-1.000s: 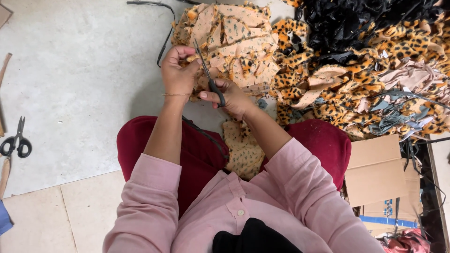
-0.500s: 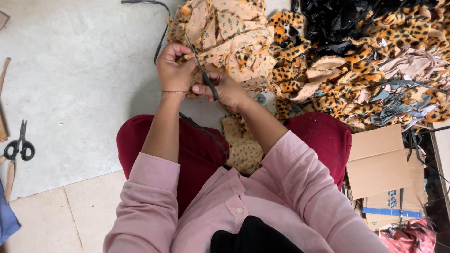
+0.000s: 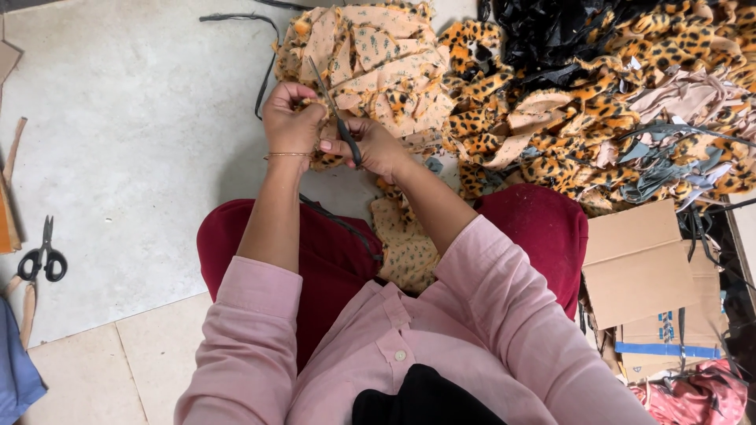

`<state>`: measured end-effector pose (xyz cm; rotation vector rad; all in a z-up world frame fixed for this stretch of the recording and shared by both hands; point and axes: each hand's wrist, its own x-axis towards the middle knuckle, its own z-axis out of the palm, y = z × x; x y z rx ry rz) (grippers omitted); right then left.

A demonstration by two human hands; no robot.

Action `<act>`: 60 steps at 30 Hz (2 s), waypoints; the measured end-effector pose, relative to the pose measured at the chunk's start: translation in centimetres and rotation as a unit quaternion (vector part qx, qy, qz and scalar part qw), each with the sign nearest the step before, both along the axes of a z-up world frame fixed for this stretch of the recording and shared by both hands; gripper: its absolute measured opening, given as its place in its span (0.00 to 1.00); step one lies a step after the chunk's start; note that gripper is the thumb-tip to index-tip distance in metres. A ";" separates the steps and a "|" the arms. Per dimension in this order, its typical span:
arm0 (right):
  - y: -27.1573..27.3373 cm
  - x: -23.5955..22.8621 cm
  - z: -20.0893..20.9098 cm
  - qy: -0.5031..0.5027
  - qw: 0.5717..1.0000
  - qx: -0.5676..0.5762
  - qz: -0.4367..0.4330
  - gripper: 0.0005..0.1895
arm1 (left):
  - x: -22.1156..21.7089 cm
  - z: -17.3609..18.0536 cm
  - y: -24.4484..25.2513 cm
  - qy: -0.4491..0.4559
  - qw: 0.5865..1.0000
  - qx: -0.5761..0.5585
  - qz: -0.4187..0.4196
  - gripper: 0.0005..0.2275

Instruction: The person uses scissors to cut small pieces of leopard-print scrap fabric, gathers them on a cardboard sheet, and then bundles them together by wrapping and tying several plastic strips around the stack and the cardboard base.

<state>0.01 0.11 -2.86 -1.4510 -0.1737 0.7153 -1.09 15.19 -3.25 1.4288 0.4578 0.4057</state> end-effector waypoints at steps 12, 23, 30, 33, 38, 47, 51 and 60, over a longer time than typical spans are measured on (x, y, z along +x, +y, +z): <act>-8.6 -2.1 3.6 -0.058 0.993 -0.072 0.071 0.29 | 1.7 0.1 3.0 -0.010 0.992 0.112 0.049 0.05; -16.8 -4.3 -0.8 0.009 0.999 0.020 -0.045 0.17 | 2.3 -3.7 3.0 0.024 0.971 0.236 0.006 0.09; -19.6 -2.1 -2.2 -0.084 0.988 -0.048 -0.124 0.19 | 1.7 -5.5 1.7 0.027 0.949 0.314 0.001 0.04; -22.6 -1.8 -2.9 -0.166 0.937 -0.265 -0.156 0.29 | 0.6 -3.5 1.8 -0.011 0.929 0.370 0.031 0.06; -21.7 -2.5 -0.2 -0.067 0.945 -0.283 -0.149 0.30 | -3.1 -3.3 -7.2 -0.199 0.873 0.446 0.004 0.08; -16.5 -4.1 -4.2 -0.032 0.968 -0.074 -0.238 0.36 | -7.8 -4.5 -18.1 -0.126 0.874 0.328 -0.337 0.30; -15.5 -4.1 -5.7 -0.059 0.964 -0.062 -0.251 0.33 | -8.1 -1.6 -18.7 -0.117 0.885 0.364 -0.265 0.13; -14.8 -6.3 1.8 -0.056 0.974 -0.194 -0.100 0.44 | -10.4 0.4 -17.2 -0.159 0.890 0.383 -0.188 0.10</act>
